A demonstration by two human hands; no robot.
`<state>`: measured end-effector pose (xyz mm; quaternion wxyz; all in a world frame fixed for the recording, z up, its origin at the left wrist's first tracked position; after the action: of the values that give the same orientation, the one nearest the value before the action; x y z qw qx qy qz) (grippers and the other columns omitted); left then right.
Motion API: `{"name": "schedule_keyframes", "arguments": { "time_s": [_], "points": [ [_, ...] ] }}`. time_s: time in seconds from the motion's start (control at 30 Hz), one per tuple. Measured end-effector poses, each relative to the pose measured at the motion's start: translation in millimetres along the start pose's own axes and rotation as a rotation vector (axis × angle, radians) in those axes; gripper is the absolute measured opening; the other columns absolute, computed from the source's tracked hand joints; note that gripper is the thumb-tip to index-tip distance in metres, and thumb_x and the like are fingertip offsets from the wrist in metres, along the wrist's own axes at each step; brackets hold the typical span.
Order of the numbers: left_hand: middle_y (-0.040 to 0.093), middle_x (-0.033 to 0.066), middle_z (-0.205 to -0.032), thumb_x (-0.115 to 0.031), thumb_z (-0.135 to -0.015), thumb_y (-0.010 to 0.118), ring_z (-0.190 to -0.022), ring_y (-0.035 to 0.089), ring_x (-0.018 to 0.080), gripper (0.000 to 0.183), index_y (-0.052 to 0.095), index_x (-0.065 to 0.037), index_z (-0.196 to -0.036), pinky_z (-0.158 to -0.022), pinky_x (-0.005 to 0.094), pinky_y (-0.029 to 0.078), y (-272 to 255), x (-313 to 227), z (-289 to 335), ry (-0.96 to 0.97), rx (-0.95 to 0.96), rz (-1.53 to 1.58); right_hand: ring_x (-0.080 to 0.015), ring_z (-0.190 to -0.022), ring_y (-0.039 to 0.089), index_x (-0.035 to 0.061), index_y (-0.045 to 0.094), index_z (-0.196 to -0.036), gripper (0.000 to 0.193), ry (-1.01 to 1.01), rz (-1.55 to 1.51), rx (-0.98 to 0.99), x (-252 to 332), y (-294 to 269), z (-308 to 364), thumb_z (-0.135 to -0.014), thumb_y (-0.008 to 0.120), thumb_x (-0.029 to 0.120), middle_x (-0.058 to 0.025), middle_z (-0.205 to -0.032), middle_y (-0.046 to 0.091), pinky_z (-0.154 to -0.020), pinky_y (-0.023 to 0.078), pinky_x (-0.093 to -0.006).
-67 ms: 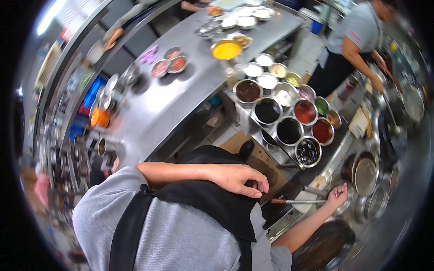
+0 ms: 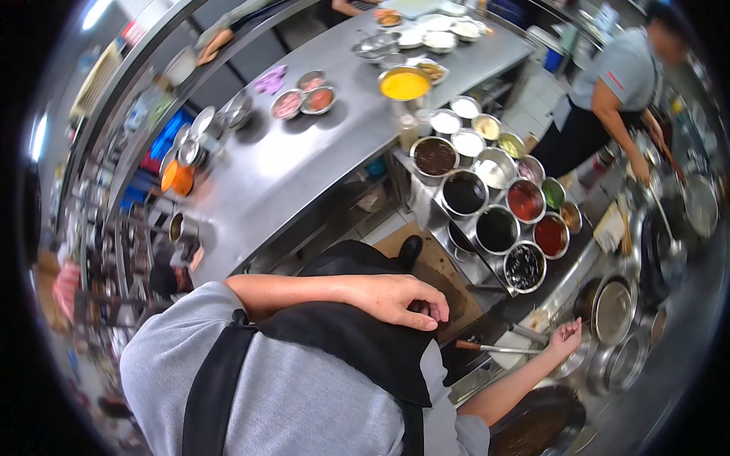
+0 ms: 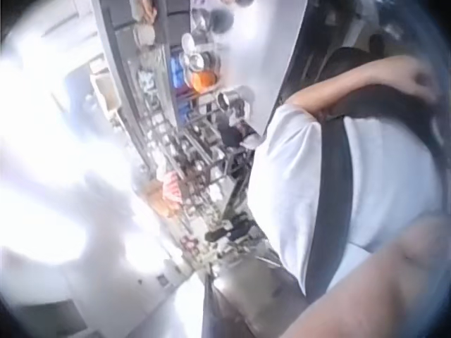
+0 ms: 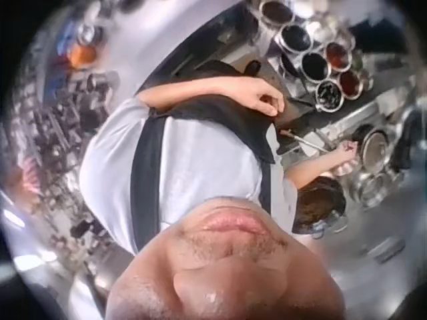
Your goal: Frying pieces of meat in a large wok of hot oil in a restaurant kitchen using tongs and a large strainer.
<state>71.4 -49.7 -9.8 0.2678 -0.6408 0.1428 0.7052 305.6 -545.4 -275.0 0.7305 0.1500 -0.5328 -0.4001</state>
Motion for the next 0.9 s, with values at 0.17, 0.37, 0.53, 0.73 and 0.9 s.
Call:
{"name": "schedule_keyframes", "arguments": {
  "time_s": [0.17, 0.37, 0.53, 0.73, 0.9],
  "points": [
    [0.065, 0.0080, -0.092, -0.028, -0.095, 0.058, -0.087, 0.060, 0.0169, 0.030, 0.060, -0.002, -0.109, -0.081, 0.0309, 0.048, -23.1, 12.7, 85.8, -0.068, -0.160, 0.038, -0.0223, -0.094, 0.061, -0.0013, 0.047, -0.133, 0.060, 0.101, -0.258, 0.359, -101.4, 30.0, 46.1, -0.100, 0.031, 0.046, -0.0115, -0.112, 0.065, -0.073, 0.050, -0.0322],
    [0.064, 0.0021, -0.090, -0.022, -0.093, 0.061, -0.082, 0.059, 0.0105, 0.022, 0.060, -0.004, -0.106, -0.078, 0.0278, 0.048, -74.2, 49.7, 119.4, 0.018, -0.425, 0.295, -0.0173, -0.075, 0.057, -0.0015, 0.053, -0.124, 0.057, 0.205, -0.257, 0.305, -180.0, 11.1, 86.6, -0.100, 0.030, 0.045, -0.0073, -0.097, 0.064, -0.060, 0.046, -0.0299],
    [0.067, 0.0061, -0.093, -0.017, -0.095, 0.055, -0.082, 0.064, 0.0120, 0.021, 0.060, -0.003, -0.110, -0.075, 0.0251, 0.051, -183.0, 162.6, 182.7, -0.146, -0.749, 0.603, -0.0123, -0.061, 0.054, 0.0045, 0.057, -0.115, 0.034, 0.472, 0.148, 0.311, -281.2, 137.6, 196.2, -0.098, 0.045, 0.032, -0.0031, -0.082, 0.061, -0.047, 0.041, -0.0229],
    [0.066, 0.0122, -0.087, -0.021, -0.091, 0.057, -0.068, 0.063, 0.0188, 0.026, 0.057, 0.002, -0.103, -0.057, 0.0258, 0.051, -346.9, 359.5, 295.8, -0.348, -1.256, 0.961, -0.0136, -0.070, 0.060, 0.0032, 0.059, -0.108, 0.034, 0.427, 1.140, 1.128, -383.8, 359.5, 388.8, -0.099, 0.049, 0.034, -0.0068, -0.080, 0.063, -0.061, 0.047, -0.0271],
    [0.064, 0.0139, -0.085, -0.020, -0.089, 0.059, -0.062, 0.063, 0.0206, 0.027, 0.054, 0.001, -0.104, -0.047, 0.0268, 0.049, -458.2, 457.0, 381.2, -0.344, -1.611, 1.073, -0.0412, -0.059, 0.050, -0.0005, 0.047, -0.066, 0.038, -0.068, 1.696, 1.261, -392.8, 414.2, 425.8, -0.091, 0.060, 0.026, -0.0229, -0.063, 0.048, -0.052, 0.038, -0.0425]
  ]
}}
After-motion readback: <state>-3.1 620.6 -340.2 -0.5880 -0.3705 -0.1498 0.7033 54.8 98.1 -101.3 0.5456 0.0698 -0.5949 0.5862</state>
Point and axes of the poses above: each hand's wrist, its own z-axis away from the middle knuckle, its own y-axis out of the palm, x = y × z, the point moved 9 cm from there along -z, towards the middle knuckle
